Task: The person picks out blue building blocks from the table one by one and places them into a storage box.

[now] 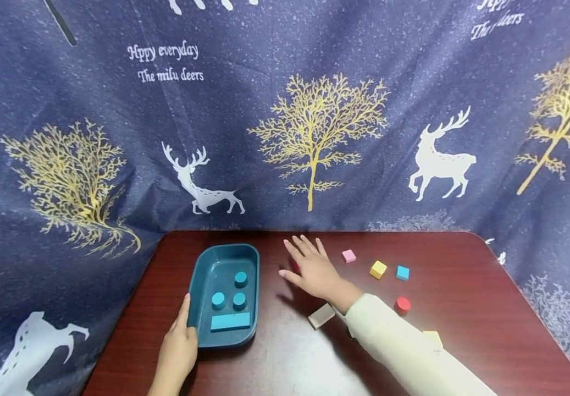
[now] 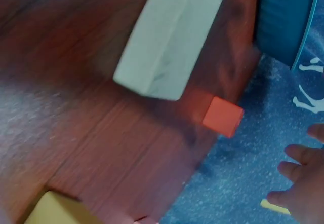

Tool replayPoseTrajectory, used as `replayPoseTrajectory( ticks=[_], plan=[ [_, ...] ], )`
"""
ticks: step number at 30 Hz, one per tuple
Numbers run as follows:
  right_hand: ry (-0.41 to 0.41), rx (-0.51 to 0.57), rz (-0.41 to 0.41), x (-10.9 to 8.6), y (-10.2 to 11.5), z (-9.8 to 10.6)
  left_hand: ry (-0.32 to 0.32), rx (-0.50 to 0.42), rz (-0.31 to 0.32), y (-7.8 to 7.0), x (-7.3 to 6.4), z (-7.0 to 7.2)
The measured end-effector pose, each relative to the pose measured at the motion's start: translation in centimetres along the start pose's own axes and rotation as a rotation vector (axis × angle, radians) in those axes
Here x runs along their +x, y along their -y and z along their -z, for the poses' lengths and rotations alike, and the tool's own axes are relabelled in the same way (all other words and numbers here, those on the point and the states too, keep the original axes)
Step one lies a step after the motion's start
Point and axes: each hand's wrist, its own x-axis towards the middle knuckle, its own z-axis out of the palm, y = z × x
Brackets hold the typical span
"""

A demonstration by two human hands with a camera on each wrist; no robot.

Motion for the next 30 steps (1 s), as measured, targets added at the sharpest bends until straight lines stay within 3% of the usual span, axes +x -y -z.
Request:
replayPoseTrajectory(
  ticks=[20,30],
  plan=[
    [-0.058,0.008,-0.113,-2.7,-3.3,1.5,0.004,-0.003,0.002,-0.1,-0.1,-0.1],
    [-0.017,-0.001,-0.192,-4.0,-4.9,2.3,0.007,-0.001,-0.001,0.0,-0.1,0.0]
  ],
)
